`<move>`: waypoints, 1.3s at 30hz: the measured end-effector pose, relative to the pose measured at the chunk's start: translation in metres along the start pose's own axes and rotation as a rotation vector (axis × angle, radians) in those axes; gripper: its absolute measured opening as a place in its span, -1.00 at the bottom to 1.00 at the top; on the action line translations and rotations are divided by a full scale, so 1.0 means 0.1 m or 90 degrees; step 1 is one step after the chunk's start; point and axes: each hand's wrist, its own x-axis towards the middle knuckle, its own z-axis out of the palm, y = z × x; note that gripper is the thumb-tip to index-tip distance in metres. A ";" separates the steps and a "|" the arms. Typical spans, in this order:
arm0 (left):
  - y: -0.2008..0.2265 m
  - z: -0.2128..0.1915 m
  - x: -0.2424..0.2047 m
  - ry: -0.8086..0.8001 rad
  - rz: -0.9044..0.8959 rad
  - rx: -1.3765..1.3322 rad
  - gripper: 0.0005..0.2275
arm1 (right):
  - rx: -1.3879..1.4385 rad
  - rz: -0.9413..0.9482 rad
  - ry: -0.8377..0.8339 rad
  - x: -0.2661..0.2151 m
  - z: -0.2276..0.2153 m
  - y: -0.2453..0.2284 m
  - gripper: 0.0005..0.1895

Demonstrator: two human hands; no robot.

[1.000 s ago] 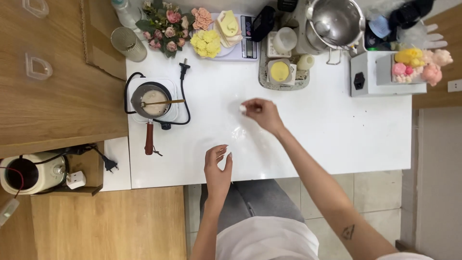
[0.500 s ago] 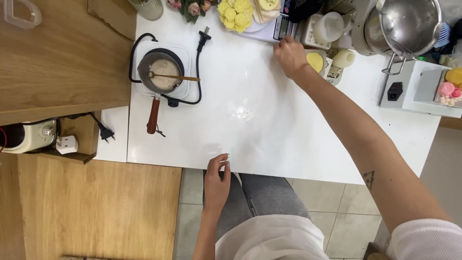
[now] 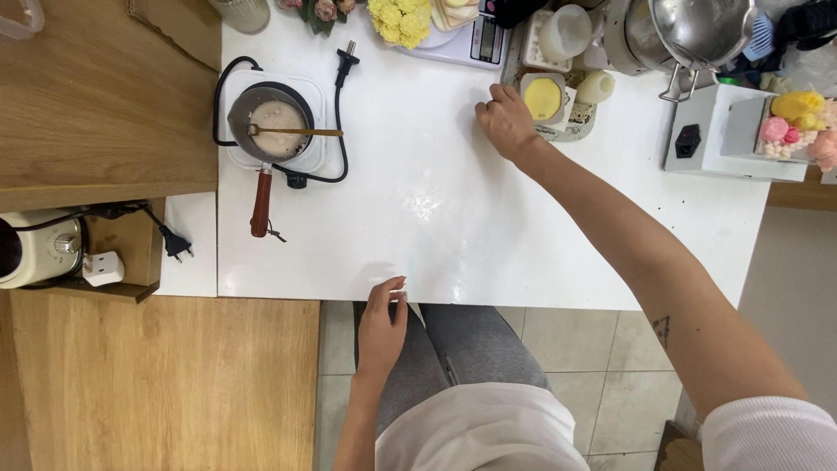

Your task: Cleaning a workspace countertop and then untying green ribbons from a group of small wrapped packages in a workshop environment.

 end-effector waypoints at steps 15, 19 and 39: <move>-0.05 -0.09 0.08 -0.032 0.013 0.047 -0.75 | 0.386 0.140 0.101 0.37 0.03 0.30 -0.90; -0.03 -0.13 0.03 -0.041 -0.022 0.044 -0.75 | 0.334 0.184 0.083 0.58 0.24 0.25 -0.70; -0.26 -0.19 0.04 -0.032 -0.015 0.014 -0.75 | 0.563 0.129 0.128 0.44 -0.15 0.02 -0.76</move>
